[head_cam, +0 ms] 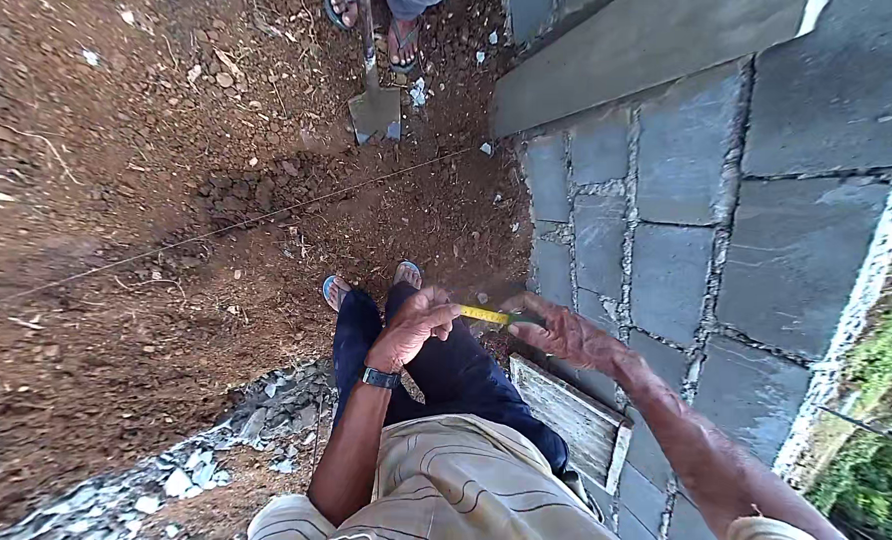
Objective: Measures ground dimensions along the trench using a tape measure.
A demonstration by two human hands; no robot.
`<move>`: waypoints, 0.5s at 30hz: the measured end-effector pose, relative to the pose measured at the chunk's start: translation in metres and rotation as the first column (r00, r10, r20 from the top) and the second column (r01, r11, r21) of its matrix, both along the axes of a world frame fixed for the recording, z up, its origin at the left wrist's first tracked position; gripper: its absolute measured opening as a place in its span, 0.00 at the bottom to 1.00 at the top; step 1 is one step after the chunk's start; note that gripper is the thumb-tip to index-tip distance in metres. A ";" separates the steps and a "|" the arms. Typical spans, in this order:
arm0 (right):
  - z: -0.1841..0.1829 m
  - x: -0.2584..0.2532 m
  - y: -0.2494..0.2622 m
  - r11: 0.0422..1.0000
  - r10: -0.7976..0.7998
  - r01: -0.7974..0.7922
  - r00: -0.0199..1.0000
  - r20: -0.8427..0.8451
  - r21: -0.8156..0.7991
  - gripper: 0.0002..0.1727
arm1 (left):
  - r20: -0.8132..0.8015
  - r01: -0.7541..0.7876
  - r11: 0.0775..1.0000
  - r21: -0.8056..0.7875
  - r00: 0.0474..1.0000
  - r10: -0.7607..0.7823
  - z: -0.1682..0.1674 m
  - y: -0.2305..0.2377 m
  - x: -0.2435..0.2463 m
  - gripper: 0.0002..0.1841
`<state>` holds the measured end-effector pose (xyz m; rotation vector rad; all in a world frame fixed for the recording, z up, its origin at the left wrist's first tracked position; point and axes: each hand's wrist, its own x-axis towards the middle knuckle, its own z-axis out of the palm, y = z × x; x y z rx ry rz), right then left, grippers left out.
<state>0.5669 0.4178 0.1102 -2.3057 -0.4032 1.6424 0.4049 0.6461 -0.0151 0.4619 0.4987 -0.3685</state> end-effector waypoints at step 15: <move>-0.016 0.210 -0.122 0.872 0.195 -0.059 0.952 0.235 -0.486 0.27 | -0.431 0.015 0.963 0.270 0.896 0.107 -0.262 -0.009 0.053 0.32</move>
